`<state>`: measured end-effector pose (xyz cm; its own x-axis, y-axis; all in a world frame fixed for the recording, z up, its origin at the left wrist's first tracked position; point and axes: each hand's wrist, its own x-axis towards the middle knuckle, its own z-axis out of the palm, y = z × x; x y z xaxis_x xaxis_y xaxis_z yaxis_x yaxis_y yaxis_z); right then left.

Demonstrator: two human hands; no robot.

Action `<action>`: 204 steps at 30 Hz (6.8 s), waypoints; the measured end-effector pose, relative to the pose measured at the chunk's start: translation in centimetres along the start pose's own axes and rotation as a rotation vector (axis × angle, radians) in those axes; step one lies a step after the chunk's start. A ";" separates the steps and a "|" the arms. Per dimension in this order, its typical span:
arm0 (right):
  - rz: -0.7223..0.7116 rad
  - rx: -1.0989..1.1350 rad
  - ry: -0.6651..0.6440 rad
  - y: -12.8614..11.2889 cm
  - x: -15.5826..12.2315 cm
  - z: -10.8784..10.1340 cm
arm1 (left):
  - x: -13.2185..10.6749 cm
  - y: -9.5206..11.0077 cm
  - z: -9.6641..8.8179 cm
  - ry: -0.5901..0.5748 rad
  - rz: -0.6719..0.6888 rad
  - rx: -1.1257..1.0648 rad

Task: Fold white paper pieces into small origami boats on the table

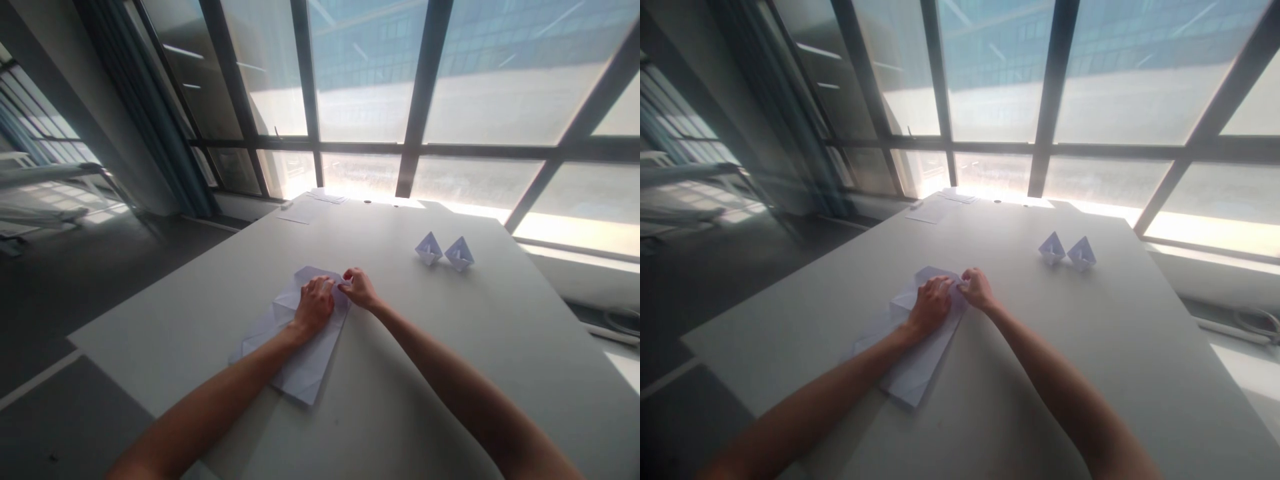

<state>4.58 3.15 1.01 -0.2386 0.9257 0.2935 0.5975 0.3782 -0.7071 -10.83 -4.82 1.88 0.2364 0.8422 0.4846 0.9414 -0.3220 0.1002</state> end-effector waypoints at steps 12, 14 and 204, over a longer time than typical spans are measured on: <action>0.137 0.412 0.162 1.0 -0.1 -3.7 | 0.8 -1.1 -4.1 0.214 -0.109 -0.055; 0.190 0.428 0.236 3.4 -0.5 -6.4 | 0.7 -1.1 -3.0 0.159 -0.066 -0.093; -0.104 -0.063 0.022 23.8 -16.4 -31.5 | 13.6 26.0 11.4 -0.363 0.297 -0.682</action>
<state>46.84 -3.29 -0.33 -0.2854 0.8808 0.3777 0.6177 0.4704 -0.6302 19.63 3.20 1.21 0.6254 0.7301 0.2753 0.5024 -0.6467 0.5738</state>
